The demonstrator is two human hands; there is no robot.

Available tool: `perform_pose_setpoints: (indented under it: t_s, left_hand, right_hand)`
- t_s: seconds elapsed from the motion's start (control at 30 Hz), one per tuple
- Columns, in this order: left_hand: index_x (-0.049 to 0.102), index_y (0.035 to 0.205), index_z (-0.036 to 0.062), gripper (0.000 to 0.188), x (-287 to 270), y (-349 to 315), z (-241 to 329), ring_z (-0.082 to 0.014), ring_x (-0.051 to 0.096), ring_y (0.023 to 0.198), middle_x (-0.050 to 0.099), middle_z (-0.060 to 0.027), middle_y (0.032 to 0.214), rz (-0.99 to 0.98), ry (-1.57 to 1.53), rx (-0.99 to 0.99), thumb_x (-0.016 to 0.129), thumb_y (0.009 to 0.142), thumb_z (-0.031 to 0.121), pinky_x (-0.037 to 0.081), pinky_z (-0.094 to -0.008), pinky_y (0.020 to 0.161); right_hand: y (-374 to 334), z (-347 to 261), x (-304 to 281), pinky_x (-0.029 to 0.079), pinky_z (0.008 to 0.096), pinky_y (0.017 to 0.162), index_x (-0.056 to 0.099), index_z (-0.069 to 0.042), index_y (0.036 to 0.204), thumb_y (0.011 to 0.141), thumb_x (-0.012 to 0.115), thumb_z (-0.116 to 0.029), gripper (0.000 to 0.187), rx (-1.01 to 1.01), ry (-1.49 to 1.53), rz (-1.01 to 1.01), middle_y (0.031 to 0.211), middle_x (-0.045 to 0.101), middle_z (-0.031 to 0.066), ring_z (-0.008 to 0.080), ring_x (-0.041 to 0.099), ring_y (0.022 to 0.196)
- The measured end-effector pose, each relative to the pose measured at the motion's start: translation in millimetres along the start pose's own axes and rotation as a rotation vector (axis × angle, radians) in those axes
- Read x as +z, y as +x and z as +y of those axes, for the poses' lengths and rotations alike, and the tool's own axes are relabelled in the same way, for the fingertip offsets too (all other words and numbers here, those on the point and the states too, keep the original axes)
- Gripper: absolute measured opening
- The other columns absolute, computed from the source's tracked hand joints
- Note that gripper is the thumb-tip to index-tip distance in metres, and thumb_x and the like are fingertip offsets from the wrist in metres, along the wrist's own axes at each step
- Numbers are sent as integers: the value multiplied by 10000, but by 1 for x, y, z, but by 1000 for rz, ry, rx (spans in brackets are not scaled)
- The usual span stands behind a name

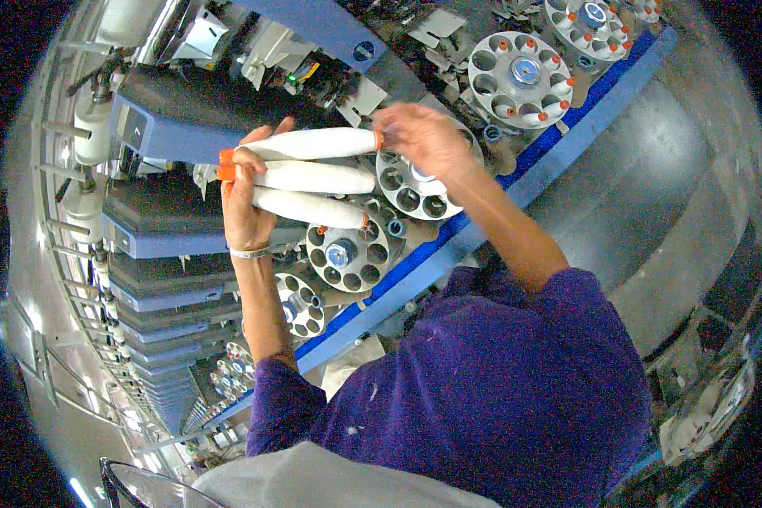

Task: The person repeatedly picks white spindles with orange tips from a cloth bag and places them into slots on rotating machine spindles. The person occasionally adjusts a lever on the machine while continuing to load spindles.

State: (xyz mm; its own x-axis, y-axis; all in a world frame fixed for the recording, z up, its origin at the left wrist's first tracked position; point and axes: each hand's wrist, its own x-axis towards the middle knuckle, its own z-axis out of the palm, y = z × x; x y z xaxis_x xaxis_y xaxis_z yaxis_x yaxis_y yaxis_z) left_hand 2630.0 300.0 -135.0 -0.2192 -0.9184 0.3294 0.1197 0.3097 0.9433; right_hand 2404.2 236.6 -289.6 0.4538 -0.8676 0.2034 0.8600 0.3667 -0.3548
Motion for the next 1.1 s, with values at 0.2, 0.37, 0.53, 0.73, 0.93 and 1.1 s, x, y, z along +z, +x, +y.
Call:
perform_pose_setpoints:
  t_s: [0.2, 0.37, 0.53, 0.73, 0.93, 1.1]
  left_hand:
    - [538, 882, 42, 345, -21, -16, 1, -455, 373, 1308, 499, -118, 1308, 124, -286, 28, 549, 927, 384, 375, -627, 1040]
    - [537, 886, 39, 335, -9, -11, -10, -449, 337, 1329, 468, -127, 1334, 99, -374, 96, 551, 927, 371, 377, -673, 1014]
    - [535, 887, 36, 328, -4, -11, -15, -445, 344, 1323, 453, -136, 1343, 127, -356, 112, 557, 924, 361, 397, -683, 991]
    - [534, 900, 31, 328, -28, -30, -12, -434, 358, 1320, 475, -150, 1316, 204, -379, 122, 550, 928, 358, 391, -672, 1004]
    - [549, 924, 31, 324, -28, -28, -20, -420, 368, 1317, 481, -132, 1305, 223, -442, 92, 518, 947, 353, 360, -626, 1058]
    - [601, 909, 50, 308, -18, -12, -29, -420, 336, 1339, 488, -156, 1326, 301, -456, 149, 526, 946, 346, 295, -620, 1097]
  right_hand:
    - [-45, -48, -46, 308, 208, 423, 469, -125, 684, 932, 599, -264, 312, 8, 114, 377, 591, 449, -15, 65, 426, 494]
    - [-36, 17, 14, 404, 185, 586, 577, -50, 1236, 914, 607, -399, 475, -6, -569, 74, 1025, 661, 10, 53, 488, 689]
    - [-34, 31, -11, 436, 212, 609, 627, -54, 1147, 929, 595, -297, 328, 192, -746, 124, 918, 656, 13, 44, 487, 684]
    - [-97, -83, -191, 368, 242, 432, 458, -124, 744, 920, 539, -222, 217, -133, -367, 841, 589, 493, -29, 94, 397, 427]
    - [-77, -44, -131, 483, 304, 801, 607, -29, 1107, 919, 526, -163, 244, -238, -1358, 619, 1031, 625, 98, 177, 601, 898]
    - [-49, 69, -7, 453, 235, 684, 494, 18, 1258, 978, 486, -162, 333, 373, -33, -133, 1104, 589, 114, 106, 503, 764]
